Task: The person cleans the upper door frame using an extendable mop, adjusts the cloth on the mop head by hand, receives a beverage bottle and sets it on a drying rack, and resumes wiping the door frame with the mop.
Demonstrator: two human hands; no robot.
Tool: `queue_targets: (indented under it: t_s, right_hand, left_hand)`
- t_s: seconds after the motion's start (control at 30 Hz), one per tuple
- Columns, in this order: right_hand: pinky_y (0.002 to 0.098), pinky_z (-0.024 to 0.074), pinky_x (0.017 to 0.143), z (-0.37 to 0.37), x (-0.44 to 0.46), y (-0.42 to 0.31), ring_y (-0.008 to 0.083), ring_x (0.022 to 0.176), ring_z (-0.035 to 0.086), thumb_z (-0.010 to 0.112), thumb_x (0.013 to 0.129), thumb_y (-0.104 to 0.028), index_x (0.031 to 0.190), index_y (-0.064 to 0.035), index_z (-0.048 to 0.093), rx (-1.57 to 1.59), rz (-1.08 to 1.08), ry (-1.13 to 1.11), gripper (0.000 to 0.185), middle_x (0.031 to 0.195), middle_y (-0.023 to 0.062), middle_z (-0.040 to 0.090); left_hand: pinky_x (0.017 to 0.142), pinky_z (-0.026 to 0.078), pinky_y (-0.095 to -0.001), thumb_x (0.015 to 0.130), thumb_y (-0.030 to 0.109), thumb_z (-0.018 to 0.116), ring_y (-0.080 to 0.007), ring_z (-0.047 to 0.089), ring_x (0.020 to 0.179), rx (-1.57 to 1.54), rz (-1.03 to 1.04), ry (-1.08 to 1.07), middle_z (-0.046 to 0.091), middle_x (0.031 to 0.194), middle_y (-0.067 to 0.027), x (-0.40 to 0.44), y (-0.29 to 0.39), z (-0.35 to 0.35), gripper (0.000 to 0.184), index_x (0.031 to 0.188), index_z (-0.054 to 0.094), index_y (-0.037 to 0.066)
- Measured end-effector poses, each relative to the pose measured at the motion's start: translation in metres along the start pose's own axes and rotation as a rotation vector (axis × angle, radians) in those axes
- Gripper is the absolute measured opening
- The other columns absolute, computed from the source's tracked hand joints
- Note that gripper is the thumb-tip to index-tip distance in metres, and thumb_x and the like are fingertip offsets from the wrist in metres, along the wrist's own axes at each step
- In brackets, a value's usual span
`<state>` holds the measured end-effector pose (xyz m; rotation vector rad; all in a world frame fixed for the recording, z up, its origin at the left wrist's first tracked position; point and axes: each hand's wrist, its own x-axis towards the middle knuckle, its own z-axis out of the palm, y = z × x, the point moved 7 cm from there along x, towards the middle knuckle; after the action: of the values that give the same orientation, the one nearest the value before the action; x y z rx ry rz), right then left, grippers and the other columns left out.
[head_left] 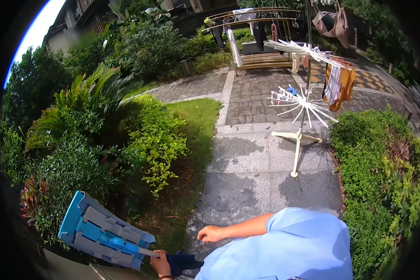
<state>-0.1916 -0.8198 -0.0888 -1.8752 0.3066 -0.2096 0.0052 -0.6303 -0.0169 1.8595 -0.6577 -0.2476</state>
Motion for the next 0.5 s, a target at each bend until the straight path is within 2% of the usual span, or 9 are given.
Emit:
queue_targets:
  t_s: [0.07, 0.23, 0.3, 0.47, 0.5]
  right_hand:
    - [0.0314, 0.0516, 0.067, -0.017, -0.021, 0.001, 0.0147, 0.071, 0.065, 0.059, 0.08, -0.013, 0.105, -0.0037, 0.066, 0.074, 0.088, 0.01, 0.027, 0.081, 0.006, 0.069]
    - [0.0317, 0.0522, 0.064, -0.041, -0.06, 0.025, 0.0141, 0.067, 0.065, 0.061, 0.082, -0.016, 0.102, -0.0033, 0.067, 0.057, 0.22, 0.103, 0.024, 0.083, 0.0072, 0.069]
    - [0.032, 0.0528, 0.064, -0.048, -0.072, 0.03, 0.0141, 0.068, 0.066, 0.061, 0.083, -0.018, 0.101, -0.0032, 0.067, 0.097, 0.263, 0.113, 0.024, 0.084, 0.0074, 0.069]
    - [0.0325, 0.0534, 0.064, -0.068, -0.079, 0.027, 0.0145, 0.067, 0.067, 0.061, 0.085, -0.021, 0.102, -0.0037, 0.066, 0.029, 0.232, 0.062, 0.025, 0.087, 0.0067, 0.069]
    - [0.0325, 0.0534, 0.064, -0.076, -0.081, 0.023, 0.0146, 0.067, 0.067, 0.061, 0.085, -0.021, 0.102, -0.0037, 0.066, -0.002, 0.205, 0.056, 0.025, 0.087, 0.0065, 0.069]
  left_hand:
    - [0.065, 0.047, -0.0297, 0.091, 0.012, 0.058, -0.0145, 0.057, 0.067, 0.032, 0.005, -0.028, 0.06, 0.071, -0.0072, 0.015, -0.009, 0.013, 0.015, 0.081, 0.056, 0.0]
    - [0.062, 0.045, -0.0303, 0.091, 0.013, 0.058, -0.0142, 0.054, 0.064, 0.162, 0.069, -0.134, 0.06, 0.07, -0.0069, 0.02, 0.022, 0.059, 0.016, 0.082, 0.057, -0.001]
    - [0.061, 0.044, -0.0302, 0.089, 0.012, 0.059, -0.0144, 0.053, 0.064, 0.097, 0.107, -0.176, 0.059, 0.07, -0.0065, 0.019, 0.024, 0.079, 0.015, 0.082, 0.058, -0.001]
    - [0.062, 0.043, -0.0287, 0.084, 0.008, 0.06, -0.014, 0.053, 0.066, 0.081, 0.117, -0.228, 0.055, 0.067, -0.0041, 0.004, 0.039, 0.11, 0.011, 0.077, 0.058, -0.001]
    - [0.067, 0.046, -0.0344, 0.083, 0.018, 0.061, -0.0231, 0.057, 0.072, 0.214, 0.102, -0.289, 0.058, 0.082, -0.0095, -0.001, 0.046, 0.115, 0.019, 0.091, 0.058, 0.001]
